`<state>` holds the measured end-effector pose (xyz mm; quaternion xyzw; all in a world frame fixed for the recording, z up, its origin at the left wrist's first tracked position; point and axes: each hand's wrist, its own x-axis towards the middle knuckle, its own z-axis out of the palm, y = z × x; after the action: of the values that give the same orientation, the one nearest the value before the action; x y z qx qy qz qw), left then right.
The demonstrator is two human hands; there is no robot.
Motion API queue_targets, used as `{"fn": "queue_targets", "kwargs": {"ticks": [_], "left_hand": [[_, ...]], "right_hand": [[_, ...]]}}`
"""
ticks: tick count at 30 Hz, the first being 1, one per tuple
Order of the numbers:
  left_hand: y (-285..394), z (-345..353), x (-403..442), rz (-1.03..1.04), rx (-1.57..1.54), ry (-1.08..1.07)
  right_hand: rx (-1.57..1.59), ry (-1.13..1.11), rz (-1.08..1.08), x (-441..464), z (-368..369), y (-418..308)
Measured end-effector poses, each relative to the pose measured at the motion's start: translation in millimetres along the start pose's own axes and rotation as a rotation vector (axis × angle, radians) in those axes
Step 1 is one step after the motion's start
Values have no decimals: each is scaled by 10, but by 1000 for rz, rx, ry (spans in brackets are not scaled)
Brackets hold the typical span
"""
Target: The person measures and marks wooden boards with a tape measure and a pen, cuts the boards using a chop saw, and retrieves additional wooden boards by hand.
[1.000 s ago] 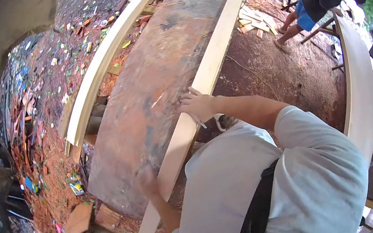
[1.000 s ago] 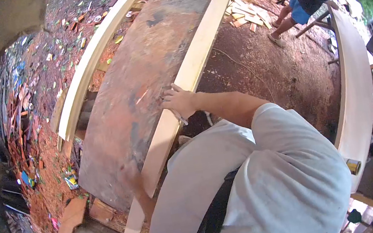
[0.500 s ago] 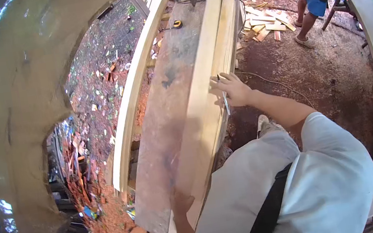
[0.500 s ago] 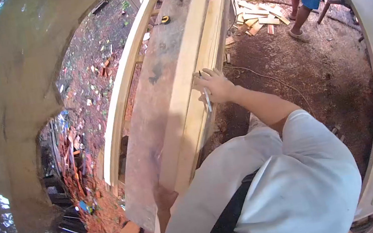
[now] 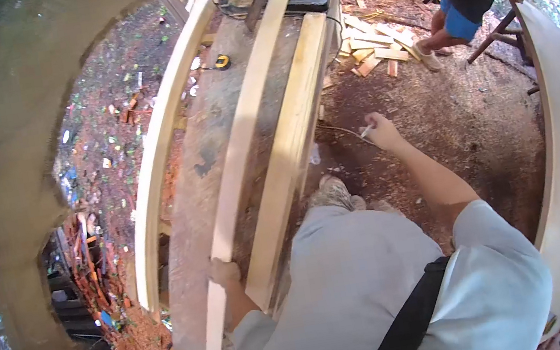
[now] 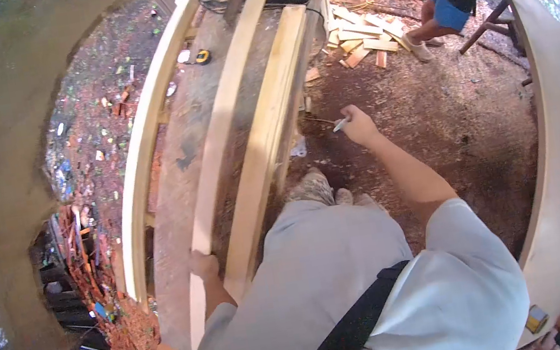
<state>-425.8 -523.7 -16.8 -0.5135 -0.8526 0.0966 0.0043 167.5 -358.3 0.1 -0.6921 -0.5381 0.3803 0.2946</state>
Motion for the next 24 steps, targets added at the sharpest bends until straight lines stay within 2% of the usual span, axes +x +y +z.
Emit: {"fn": "queue_targets", "kwargs": {"ticks": [1,2,3,4,5,6,7,8,9,10,11,12,13,15,17,18,19,21,23,24], "left_hand": [[282,-389,92,-106,8,-377],[111,18,152,-77,111,-232],[-79,483,186,-40,33,205],[27,425,144,-18,-168,387],[31,313,243,-218,-21,-233],[27,413,263,-223,59,-146],[185,142,337,-223,50,-189],[464,-176,344,-278,-222,-100],[673,-381,443,-526,-585,-128],[776,-340,482,-557,-596,-144],[856,-313,585,-378,-367,-66],[993,-297,692,-198,-141,13],[1240,-387,809,-227,-160,11],[1786,-683,1093,-69,-228,-153],[2202,-356,1368,-3,-364,-103],[2524,-400,1475,24,-351,-29],[2964,-554,1568,55,-334,48],[3663,-1079,1815,32,-344,-7],[4117,-1113,2039,10,-331,-15],[4291,-1128,2123,0,-326,-31]], "right_hand": [[-3,23,207,78,-88,320],[-35,17,224,169,-190,638],[-13,-6,224,241,-308,956],[2,-31,220,304,-494,1157],[150,-42,364,270,-718,785],[103,-50,369,394,-859,921],[-8,-47,350,552,-944,1116],[-119,-47,319,771,-1061,1315],[-155,-68,317,920,-1171,1490],[17,-119,457,1092,-1275,1632],[194,-163,585,1333,-1377,1635],[171,-176,559,1558,-1401,1454],[103,-165,558,1718,-1350,1210],[9,-167,551,2043,-1335,592],[-29,-128,18,2485,-1308,86],[220,-189,54,2821,-1314,28],[107,-149,-6,3085,-1299,-219],[-29,-101,-174,3693,-1261,-488],[-75,-84,-399,4372,-1216,-528],[-187,-9,-408,4649,-1181,-690]]}}
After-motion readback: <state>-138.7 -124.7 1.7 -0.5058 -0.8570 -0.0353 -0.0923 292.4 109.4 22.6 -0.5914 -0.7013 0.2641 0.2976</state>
